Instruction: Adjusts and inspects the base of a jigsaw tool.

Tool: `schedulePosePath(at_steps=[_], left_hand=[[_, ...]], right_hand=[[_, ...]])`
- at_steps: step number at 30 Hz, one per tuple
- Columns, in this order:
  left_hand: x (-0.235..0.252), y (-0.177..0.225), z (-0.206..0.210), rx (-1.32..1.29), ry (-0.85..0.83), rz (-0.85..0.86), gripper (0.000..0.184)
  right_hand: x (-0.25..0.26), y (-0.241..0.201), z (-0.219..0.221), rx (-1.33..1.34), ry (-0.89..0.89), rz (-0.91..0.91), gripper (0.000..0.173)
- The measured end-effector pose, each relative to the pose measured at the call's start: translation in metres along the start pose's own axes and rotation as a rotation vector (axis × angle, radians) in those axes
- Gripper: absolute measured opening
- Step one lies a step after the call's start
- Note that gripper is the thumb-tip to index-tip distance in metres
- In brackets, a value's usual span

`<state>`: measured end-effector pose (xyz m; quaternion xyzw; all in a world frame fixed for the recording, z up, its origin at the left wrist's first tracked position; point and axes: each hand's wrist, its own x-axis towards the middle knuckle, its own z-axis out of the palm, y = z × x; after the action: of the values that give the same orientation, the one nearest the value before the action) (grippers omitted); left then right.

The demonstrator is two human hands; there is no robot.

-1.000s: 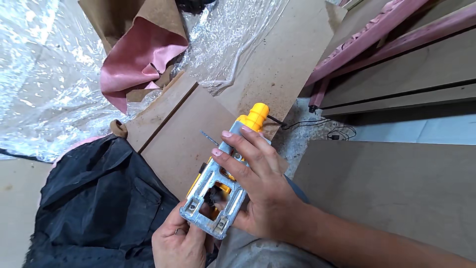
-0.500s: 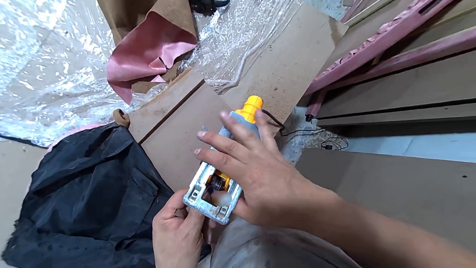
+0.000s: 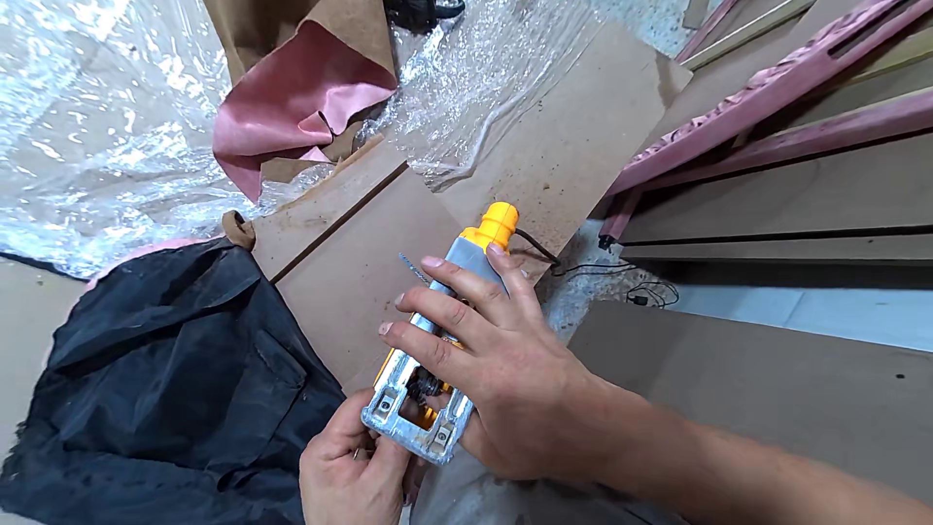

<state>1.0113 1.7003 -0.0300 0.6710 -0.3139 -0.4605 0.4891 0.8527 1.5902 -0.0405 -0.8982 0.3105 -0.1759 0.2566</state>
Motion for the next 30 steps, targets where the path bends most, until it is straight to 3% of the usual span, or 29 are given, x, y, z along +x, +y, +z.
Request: schedulePosePath(at_steps=[6, 15, 19, 23, 26, 28, 30], left_hand=[[-0.002, -0.006, 0.002, 0.017, 0.028, 0.063, 0.007], [0.004, -0.003, -0.008, -0.127, -0.027, -0.059, 0.011], [-0.004, -0.006, -0.026, -0.328, 0.001, -0.105, 0.016], [-0.036, -0.037, -0.056, -0.463, 0.042, -0.289, 0.028], [-0.064, -0.061, -0.046, -0.416, -0.063, -0.171, 0.036], [-0.067, -0.06, -0.044, -0.299, -0.129, -0.071, 0.054], [-0.061, -0.046, -0.051, -0.185, -0.129, -0.083, 0.074]], right_hand=[[-0.005, 0.002, 0.011, 0.016, 0.111, -0.021, 0.075], [-0.003, -0.004, 0.012, 0.003, 0.122, 0.01, 0.061], [0.001, -0.007, 0.013, 0.001, 0.124, 0.02, 0.062], [0.001, -0.009, 0.012, -0.007, 0.114, 0.046, 0.063], [0.003, -0.01, 0.013, -0.007, 0.117, 0.054, 0.062], [0.004, -0.012, 0.014, -0.004, 0.121, 0.07, 0.062], [0.003, -0.014, 0.015, -0.013, 0.121, 0.083, 0.063]])
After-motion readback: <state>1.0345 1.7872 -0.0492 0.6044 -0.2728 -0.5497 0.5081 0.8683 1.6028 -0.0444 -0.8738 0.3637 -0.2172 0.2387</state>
